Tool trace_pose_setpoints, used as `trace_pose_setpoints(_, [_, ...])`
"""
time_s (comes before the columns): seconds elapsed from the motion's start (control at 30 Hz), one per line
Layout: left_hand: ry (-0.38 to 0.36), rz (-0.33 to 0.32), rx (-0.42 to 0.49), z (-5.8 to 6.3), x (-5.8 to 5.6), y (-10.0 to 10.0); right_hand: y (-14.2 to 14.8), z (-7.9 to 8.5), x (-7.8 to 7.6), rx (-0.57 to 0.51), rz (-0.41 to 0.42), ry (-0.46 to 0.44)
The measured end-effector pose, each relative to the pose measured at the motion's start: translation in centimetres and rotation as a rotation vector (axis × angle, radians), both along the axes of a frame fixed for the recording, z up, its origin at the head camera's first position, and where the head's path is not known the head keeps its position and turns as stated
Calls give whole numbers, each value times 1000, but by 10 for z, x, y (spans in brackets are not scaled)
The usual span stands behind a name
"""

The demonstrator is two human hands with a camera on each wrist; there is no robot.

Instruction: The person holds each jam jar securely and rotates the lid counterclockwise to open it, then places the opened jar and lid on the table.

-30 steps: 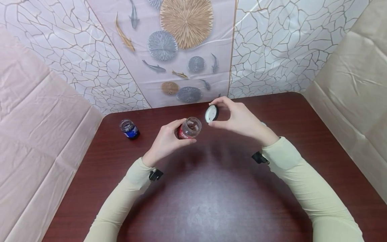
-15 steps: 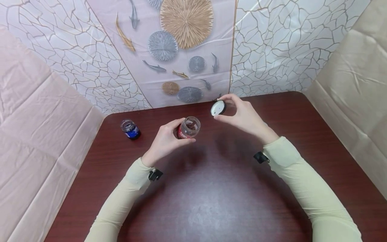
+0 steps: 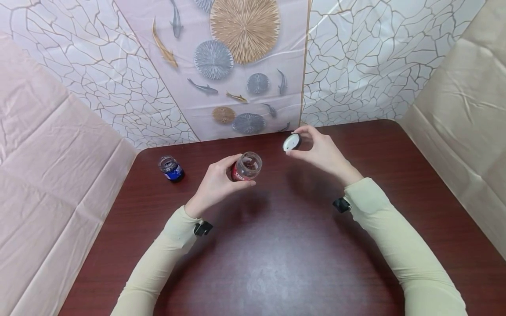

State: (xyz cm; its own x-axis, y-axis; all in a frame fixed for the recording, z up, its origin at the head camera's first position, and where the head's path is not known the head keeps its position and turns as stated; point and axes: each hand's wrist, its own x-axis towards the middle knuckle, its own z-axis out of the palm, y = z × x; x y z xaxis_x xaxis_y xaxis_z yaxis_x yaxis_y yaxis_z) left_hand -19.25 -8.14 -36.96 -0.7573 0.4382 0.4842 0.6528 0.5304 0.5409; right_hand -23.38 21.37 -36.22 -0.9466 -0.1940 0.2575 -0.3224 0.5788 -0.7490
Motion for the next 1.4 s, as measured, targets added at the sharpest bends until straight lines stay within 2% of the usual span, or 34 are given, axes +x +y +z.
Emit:
trace_pose_setpoints(0.27, [-10,0,8,0,0,0,6,-19,-13,-6,-43,-54])
trace_pose_setpoints(0.5, [-2,1,4,0,-1,1,10,-40,-23,21,-47,-105])
trace_pose_setpoints(0.73, [-1,6,-7,3,0,1,12,-51,-27,46,-41,-140])
trace_pose_setpoints(1.1, [6,43,-29,0,1,0,13,-72,-31,73,-20,-188])
trace_pose_setpoints(1.4, [15,36,-28,-1,-1,0,16,-79,-33,119,-14,-210])
